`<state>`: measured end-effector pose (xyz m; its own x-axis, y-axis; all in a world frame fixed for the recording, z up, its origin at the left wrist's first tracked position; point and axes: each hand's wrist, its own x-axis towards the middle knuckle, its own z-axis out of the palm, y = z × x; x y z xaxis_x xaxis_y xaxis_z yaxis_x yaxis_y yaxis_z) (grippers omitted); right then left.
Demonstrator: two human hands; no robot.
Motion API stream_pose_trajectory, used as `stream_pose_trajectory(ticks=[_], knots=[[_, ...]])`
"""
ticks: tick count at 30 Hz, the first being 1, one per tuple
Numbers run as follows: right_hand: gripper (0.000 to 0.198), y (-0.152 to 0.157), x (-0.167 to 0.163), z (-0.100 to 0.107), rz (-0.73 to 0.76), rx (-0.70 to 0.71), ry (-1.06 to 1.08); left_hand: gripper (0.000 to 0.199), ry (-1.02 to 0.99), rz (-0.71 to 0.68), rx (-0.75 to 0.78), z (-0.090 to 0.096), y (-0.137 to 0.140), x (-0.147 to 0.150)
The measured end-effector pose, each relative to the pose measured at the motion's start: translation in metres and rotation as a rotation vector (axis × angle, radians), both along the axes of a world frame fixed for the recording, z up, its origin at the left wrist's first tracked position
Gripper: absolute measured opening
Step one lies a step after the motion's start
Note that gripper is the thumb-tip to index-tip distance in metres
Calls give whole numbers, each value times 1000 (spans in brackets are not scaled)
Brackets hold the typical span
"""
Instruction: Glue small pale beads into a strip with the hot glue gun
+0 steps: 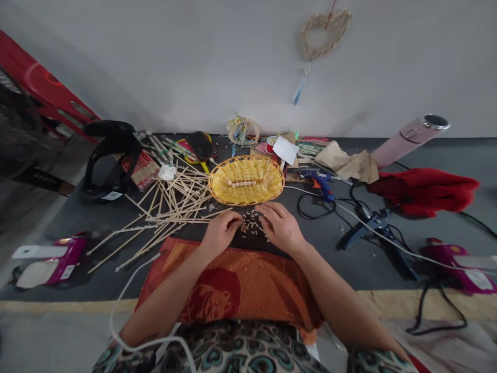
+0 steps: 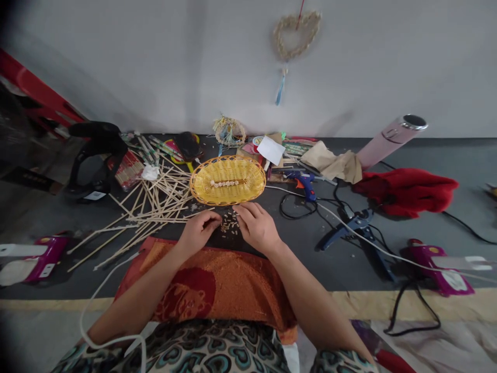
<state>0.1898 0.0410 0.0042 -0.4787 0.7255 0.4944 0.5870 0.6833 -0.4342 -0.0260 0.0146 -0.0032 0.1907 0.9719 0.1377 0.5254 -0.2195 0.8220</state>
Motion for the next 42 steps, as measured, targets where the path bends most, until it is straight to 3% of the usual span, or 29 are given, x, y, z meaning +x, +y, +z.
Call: stream_pose_trajectory(ticks=[5,9,16,30,37,42], knots=[[31,-13,-9,4,105,38,54,20,-557,14,-372,-1,-5,11],[27,-16,-14,1,159,15,95,24,-804,-7,-509,-4,-5,11],[17,-14,-16,-5,186,-51,143,25,-789,-100,-560,-5,-8,8],[11,-14,-14,-3,187,-77,124,24,-785,-84,-595,-4,-9,6],[12,-12,-11,-4,86,-104,158,31,-814,-103,-633,-2,-8,4],[9,-12,-13,-6,93,-97,142,33,-827,-99,-627,-2,-8,5]])
